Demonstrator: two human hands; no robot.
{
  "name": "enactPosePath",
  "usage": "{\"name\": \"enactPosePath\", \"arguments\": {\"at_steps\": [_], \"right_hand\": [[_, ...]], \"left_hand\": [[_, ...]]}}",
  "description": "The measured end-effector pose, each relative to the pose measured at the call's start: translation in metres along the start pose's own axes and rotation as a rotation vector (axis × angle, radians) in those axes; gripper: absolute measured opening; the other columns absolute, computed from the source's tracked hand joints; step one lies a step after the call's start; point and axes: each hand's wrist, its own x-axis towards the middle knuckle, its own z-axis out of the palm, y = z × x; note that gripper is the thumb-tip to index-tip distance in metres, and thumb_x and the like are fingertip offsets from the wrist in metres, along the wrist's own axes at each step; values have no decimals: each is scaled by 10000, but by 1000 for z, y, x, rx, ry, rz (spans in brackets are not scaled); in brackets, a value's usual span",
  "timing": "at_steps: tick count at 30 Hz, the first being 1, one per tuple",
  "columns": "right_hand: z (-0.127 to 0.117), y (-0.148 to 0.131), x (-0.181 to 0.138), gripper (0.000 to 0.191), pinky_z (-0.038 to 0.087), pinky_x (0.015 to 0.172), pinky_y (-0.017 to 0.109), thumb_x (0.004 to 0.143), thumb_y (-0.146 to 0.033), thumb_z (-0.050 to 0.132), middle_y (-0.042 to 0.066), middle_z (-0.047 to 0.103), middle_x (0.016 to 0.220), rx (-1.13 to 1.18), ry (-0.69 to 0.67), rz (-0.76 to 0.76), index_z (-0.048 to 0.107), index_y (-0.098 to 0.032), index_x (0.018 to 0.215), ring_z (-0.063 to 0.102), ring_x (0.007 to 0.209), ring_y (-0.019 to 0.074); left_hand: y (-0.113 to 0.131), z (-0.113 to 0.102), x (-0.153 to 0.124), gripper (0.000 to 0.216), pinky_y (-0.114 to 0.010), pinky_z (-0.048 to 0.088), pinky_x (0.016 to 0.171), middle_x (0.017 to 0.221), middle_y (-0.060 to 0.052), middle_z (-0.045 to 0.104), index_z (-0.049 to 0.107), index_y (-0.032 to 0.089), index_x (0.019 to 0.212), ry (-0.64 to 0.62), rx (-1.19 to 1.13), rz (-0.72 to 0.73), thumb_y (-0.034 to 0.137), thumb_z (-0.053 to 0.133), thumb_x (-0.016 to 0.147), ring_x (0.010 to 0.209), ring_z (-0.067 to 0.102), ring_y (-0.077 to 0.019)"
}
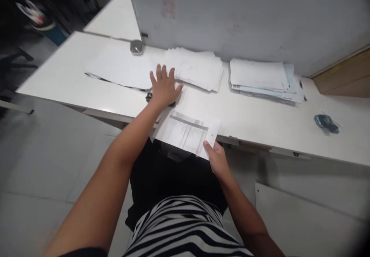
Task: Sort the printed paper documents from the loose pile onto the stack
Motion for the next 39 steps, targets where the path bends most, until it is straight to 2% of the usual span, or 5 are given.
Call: {"name": "enactPosePath", "arguments": {"at_steps": [9, 17, 24, 30, 39], "right_hand": [[8, 7, -7, 446, 492, 619, 315, 802, -556, 595, 49, 716, 715, -29, -66, 76, 681, -160, 988, 655, 664, 217], [6, 11, -20, 427, 471, 626, 302, 791, -535, 623, 67, 726, 797, 65, -126, 16, 647, -156, 985, 610, 573, 155], [8, 15, -19, 397, 465, 622, 303, 771, -535, 647, 54, 709, 746, 185, -25, -62, 667, -163, 908, 602, 586, 161], [-3, 12, -6, 355, 470, 671, 317, 759, -510, 668, 49, 691, 668, 179, 18, -110, 677, -163, 837, 629, 657, 200], [-64, -15, -7, 267, 476, 673, 329, 741, -456, 693, 14, 675, 622, 69, 274, -201, 698, -197, 804, 603, 606, 189]], "left_hand": [[-9, 17, 9, 680, -593, -150, 1078, 1496, -122, 178, 344, 137, 1377, -93, 11, -3, 492, 516, 823, 1404, -164, -406], [4, -19, 4, 562, -602, 230, 1069, 1352, -175, 463, 514, 170, 1208, -40, -1, -159, 538, 558, 786, 1359, 237, -408], [5, -66, -26, 434, -344, 424, 964, 1195, -106, 562, 463, 215, 1211, 364, -350, -82, 421, 164, 973, 1107, 545, -165], [-12, -68, -72, 705, -482, 301, 1058, 1412, -137, 419, 447, 239, 1304, -75, 90, 289, 585, 643, 722, 1327, 342, -329], [-28, -51, -67, 397, -415, 343, 938, 1021, -75, 619, 582, 261, 1071, -97, 135, 181, 541, 597, 789, 1023, 524, -265]]}}
